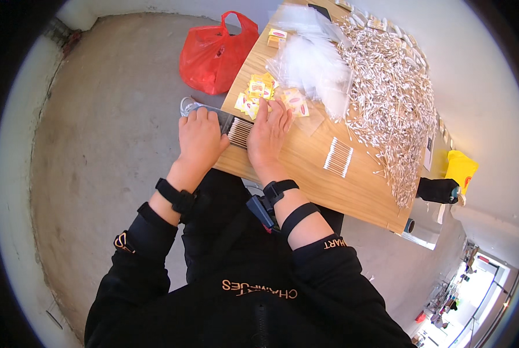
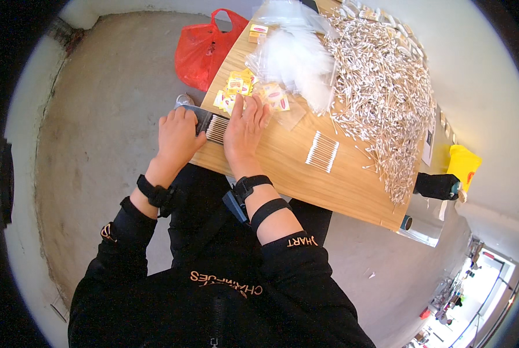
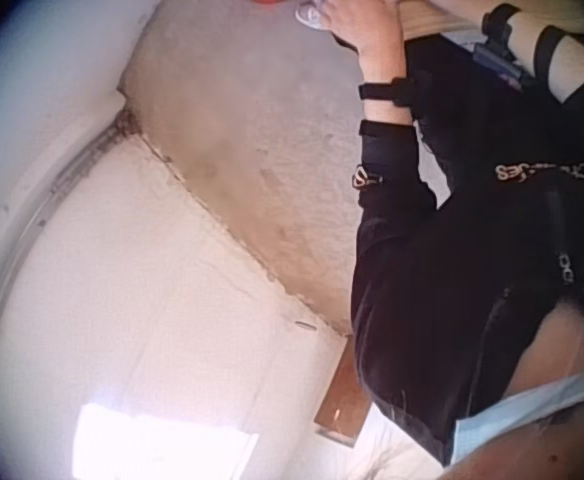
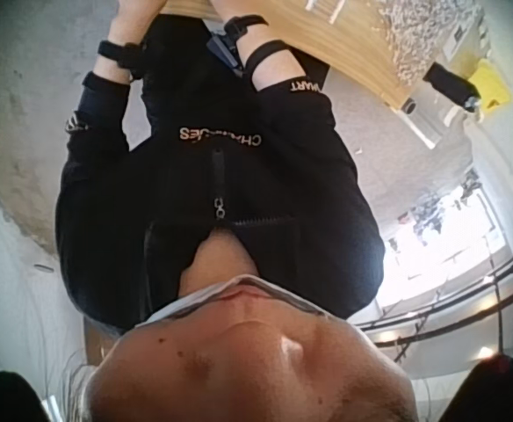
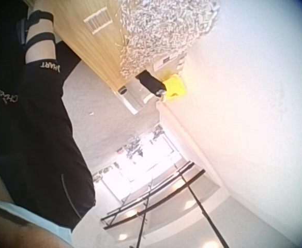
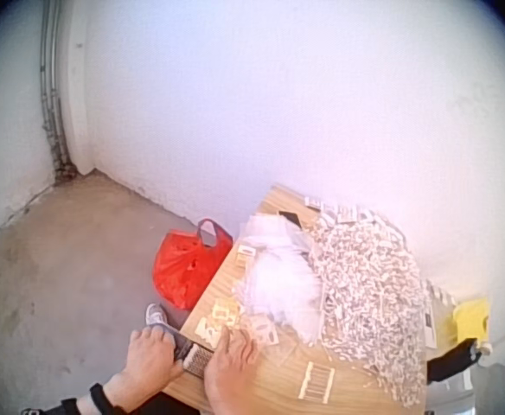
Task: Sorting a large pile of cotton swabs on a wooden table and placing them neatly into a small rectangular plastic container.
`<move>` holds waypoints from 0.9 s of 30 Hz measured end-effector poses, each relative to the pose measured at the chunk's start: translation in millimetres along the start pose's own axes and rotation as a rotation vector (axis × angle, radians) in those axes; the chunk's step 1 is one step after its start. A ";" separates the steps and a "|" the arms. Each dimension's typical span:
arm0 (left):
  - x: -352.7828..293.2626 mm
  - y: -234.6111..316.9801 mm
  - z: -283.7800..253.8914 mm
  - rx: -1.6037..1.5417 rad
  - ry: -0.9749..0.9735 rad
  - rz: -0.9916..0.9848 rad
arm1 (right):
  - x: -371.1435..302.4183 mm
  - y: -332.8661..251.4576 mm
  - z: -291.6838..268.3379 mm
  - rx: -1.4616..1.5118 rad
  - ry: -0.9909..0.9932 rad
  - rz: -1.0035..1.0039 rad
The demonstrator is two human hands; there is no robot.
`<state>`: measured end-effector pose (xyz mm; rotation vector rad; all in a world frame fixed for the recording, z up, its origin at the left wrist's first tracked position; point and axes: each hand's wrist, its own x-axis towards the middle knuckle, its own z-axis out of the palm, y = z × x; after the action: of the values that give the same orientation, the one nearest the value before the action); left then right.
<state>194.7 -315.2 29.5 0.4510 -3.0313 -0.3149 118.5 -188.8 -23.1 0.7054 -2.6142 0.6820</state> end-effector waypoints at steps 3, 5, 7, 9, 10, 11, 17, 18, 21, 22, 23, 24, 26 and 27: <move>12.0 7.3 8.6 0.147 -0.029 0.017 | 0.0 0.4 1.0 0.000 -0.001 -0.002; 15.6 7.3 11.1 0.223 -0.031 0.044 | -0.6 -0.4 1.7 0.002 -0.001 0.005; 19.4 8.0 6.0 0.179 -0.121 0.069 | -0.7 -0.7 1.1 -0.001 -0.002 0.013; 18.8 1.8 1.5 0.105 -0.110 0.062 | -1.1 -1.3 -0.1 0.000 -0.003 0.015; 18.1 0.1 -0.4 0.028 -0.100 0.053 | -0.5 -1.4 -0.7 -0.002 -0.003 0.016; 16.8 0.5 -1.5 0.027 -0.101 0.054 | -0.1 -1.4 -1.0 0.002 -0.007 0.016; 12.3 -2.9 0.7 -0.083 -0.033 0.023 | 5.3 -13.0 2.3 0.009 -0.046 -0.011; 11.5 -3.9 3.7 -0.089 0.028 0.029 | 6.3 -16.3 4.1 0.001 -0.052 -0.018; 9.8 -7.9 8.5 -0.158 0.086 0.043 | 7.8 -25.5 9.3 0.007 -0.063 -0.002; 10.4 -8.2 9.3 -0.224 0.084 0.051 | 8.4 -25.7 10.1 0.002 -0.063 0.000; 12.3 -10.7 9.8 -0.228 0.083 0.055 | 9.4 -25.2 10.7 0.006 -0.057 0.007; 13.9 -17.5 8.9 -0.193 0.290 -0.038 | 10.8 -25.7 11.5 0.015 -0.051 0.010; 19.5 -33.9 13.5 -0.160 0.500 -0.132 | 12.4 -24.5 10.4 0.012 -0.048 0.012; 19.2 -51.3 19.8 -0.565 0.386 -0.373 | 12.4 -31.8 11.5 0.028 -0.049 0.008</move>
<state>189.0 -365.1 0.0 0.8920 -2.3309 -0.9427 123.3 -223.7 -15.8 0.7282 -2.6583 0.7131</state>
